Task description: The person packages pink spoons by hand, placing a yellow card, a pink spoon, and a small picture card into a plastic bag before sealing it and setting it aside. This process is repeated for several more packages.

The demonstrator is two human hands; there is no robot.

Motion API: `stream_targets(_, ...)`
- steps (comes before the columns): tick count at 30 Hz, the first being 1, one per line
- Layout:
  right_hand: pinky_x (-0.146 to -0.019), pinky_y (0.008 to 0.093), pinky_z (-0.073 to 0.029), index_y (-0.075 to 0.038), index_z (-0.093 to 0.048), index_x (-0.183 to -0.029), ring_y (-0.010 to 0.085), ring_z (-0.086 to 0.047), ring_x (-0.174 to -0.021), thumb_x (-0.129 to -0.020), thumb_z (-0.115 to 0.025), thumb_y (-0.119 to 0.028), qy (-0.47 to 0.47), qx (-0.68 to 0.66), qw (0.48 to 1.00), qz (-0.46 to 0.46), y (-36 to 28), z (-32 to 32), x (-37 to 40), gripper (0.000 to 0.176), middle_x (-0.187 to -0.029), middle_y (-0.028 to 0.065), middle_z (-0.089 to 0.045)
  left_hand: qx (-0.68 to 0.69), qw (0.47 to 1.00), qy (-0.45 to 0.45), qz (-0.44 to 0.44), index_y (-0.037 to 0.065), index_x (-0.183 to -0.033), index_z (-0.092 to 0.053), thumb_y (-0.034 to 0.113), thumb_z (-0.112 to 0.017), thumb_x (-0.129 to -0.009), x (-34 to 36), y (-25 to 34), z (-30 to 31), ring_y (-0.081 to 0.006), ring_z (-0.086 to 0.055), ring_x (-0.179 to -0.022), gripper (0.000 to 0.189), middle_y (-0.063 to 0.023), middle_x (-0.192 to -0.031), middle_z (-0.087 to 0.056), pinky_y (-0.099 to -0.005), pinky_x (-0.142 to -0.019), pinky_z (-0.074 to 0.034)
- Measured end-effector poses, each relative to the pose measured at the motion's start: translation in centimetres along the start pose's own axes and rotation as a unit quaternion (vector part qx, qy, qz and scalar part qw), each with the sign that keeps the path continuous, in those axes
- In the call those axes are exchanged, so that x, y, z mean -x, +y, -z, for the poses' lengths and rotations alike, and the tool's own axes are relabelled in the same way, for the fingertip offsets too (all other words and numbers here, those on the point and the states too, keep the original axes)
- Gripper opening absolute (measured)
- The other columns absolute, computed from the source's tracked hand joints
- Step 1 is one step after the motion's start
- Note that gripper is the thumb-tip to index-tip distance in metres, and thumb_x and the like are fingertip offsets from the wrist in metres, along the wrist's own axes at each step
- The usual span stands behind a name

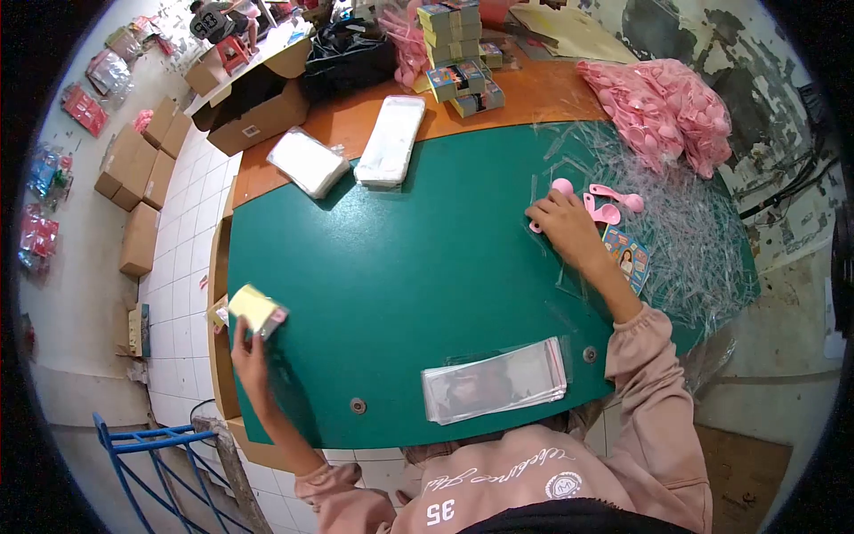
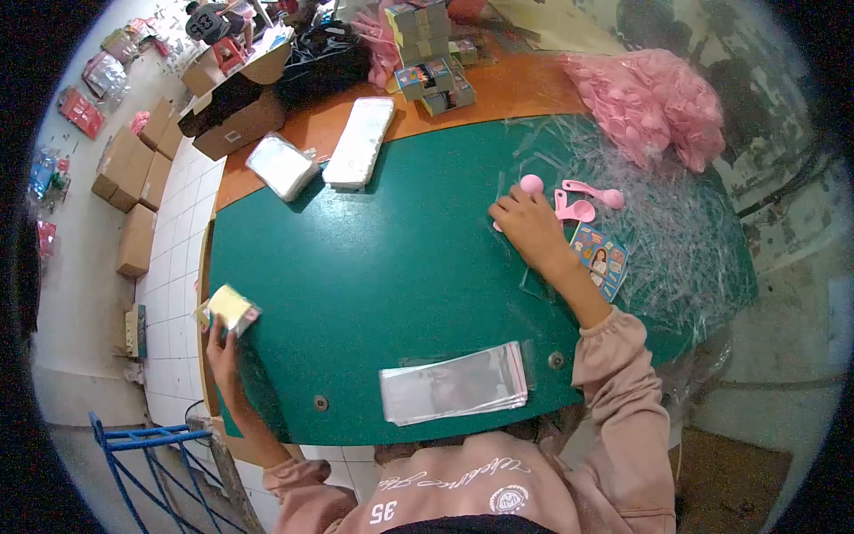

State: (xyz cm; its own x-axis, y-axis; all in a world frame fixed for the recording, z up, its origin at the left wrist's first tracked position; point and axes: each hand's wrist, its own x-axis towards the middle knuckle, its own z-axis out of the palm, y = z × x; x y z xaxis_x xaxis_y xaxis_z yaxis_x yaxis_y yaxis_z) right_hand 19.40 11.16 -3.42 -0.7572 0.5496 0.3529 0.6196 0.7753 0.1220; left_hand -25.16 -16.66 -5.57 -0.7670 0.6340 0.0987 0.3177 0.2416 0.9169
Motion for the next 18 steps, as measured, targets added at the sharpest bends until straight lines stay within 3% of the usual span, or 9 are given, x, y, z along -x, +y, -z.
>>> stream_targets(2,-0.074,0.0334,-0.04,-0.012,-0.057,-0.086,0.0185,-0.05,-0.089,-0.074,-0.054,-0.015,-0.009,-0.002,1.0,0.01,0.3,-0.2,-0.8,0.013,-0.084,0.001,-0.055,-0.211,0.972,0.081,-0.067,0.0,-0.125,-0.044,0.009,-0.053,-0.085,-1.4,-2.1,2.1,-0.0234,-0.052,-0.101,0.042,-0.0161,-0.117,-0.052,-0.0318,-0.087,-0.04)
stream_targets(3,-0.074,0.0328,-0.04,-0.012,-0.058,-0.087,0.0188,-0.05,-0.089,-0.074,-0.054,-0.014,-0.025,0.004,0.999,0.024,0.4,0.1,-1.1,0.014,-0.086,0.001,-0.056,-0.211,0.972,0.081,-0.067,0.0,-0.125,-0.044,0.009,-0.053,-0.085,-1.1,-1.2,1.6,-0.0234,-0.052,-0.101,0.042,-0.0161,-0.117,-0.052,-0.0318,-0.087,-0.04)
stream_targets(5,-0.074,0.0323,-0.039,-0.012,-0.059,-0.088,0.019,-0.051,-0.089,-0.073,-0.054,-0.013,-0.043,0.01,0.998,0.037,0.8,0.8,-1.3,0.015,-0.087,0.0009,-0.057,-0.37,0.9,0.12,-0.196,0.002,-0.12,-0.048,0.012,-0.053,-0.084,0.4,3.4,-1.5,-0.0314,-0.047,-0.111,0.038,-0.02,-0.118,-0.05,-0.039,-0.094,-0.035)
stream_targets(7,-0.075,0.0344,-0.041,-0.01,-0.062,-0.09,0.02,-0.053,-0.087,-0.077,-0.054,-0.012,0.035,-0.137,0.99,-0.026,1.6,1.8,-1.5,0.016,-0.089,0.0021,-0.059,-0.271,0.933,-0.004,-0.236,0.002,-0.115,-0.051,0.014,-0.053,-0.083,3.9,9.4,-6.4,-0.0343,-0.044,-0.113,0.034,-0.0192,-0.117,-0.051,-0.0416,-0.096,-0.032)
stream_targets(9,-0.068,0.0296,-0.044,-0.005,-0.063,-0.095,0.0157,-0.055,-0.084,-0.083,-0.053,-0.013,0.122,-0.405,0.895,-0.143,2.3,4.0,-1.6,0.017,-0.093,0.0042,-0.06,-0.197,0.928,-0.16,-0.273,0.005,-0.107,-0.056,0.008,-0.059,-0.078,7.0,12.5,-11.2,-0.0312,-0.051,-0.107,0.03,-0.0155,-0.112,-0.055,-0.0381,-0.092,-0.039)
stream_targets(12,-0.063,0.0265,-0.046,-0.004,-0.063,-0.096,0.0133,-0.056,-0.08,-0.086,-0.053,-0.013,0.176,-0.311,0.919,-0.165,4.7,6.5,-1.2,0.018,-0.087,0.0037,-0.06,-0.103,0.868,-0.397,-0.279,0.003,-0.102,-0.058,0.016,-0.065,-0.076,12.5,14.6,-17.1,-0.0336,-0.054,-0.098,0.03,-0.0176,-0.109,-0.052,-0.0387,-0.082,-0.046)
stream_targets(14,-0.064,0.0251,-0.045,-0.003,-0.063,-0.096,0.012,-0.056,-0.072,-0.086,-0.053,-0.014,0.172,-0.244,0.908,-0.294,5.5,7.3,-0.3,0.018,-0.08,0.0032,-0.059,-0.077,0.85,-0.432,-0.293,0.004,-0.1,-0.058,0.018,-0.064,-0.076,14.7,14.6,-19.4,-0.0332,-0.055,-0.092,0.028,-0.0159,-0.103,-0.052,-0.0392,-0.078,-0.045)
stream_targets(16,-0.065,0.0255,-0.046,-0.002,-0.063,-0.094,0.0132,-0.057,-0.071,-0.086,-0.054,-0.013,0.2,-0.225,0.902,-0.31,5.2,8.0,0.6,0.017,-0.081,0.0058,-0.06,-0.181,0.803,-0.458,-0.336,0.006,-0.098,-0.057,0.019,-0.062,-0.077,15.7,14.7,-20.5,-0.0296,-0.055,-0.085,0.026,-0.0121,-0.095,-0.052,-0.038,-0.072,-0.043)
stream_targets(18,-0.065,0.0259,-0.046,-0.001,-0.062,-0.092,0.0143,-0.058,-0.07,-0.085,-0.054,-0.013,0.227,-0.214,0.893,-0.325,4.2,8.5,1.5,0.016,-0.081,0.0083,-0.061,-0.172,0.801,-0.466,-0.334,0.009,-0.098,-0.055,0.019,-0.062,-0.077,15.2,13.9,-20.9,-0.0266,-0.054,-0.082,0.025,-0.0087,-0.089,-0.051,-0.0362,-0.068,-0.04)
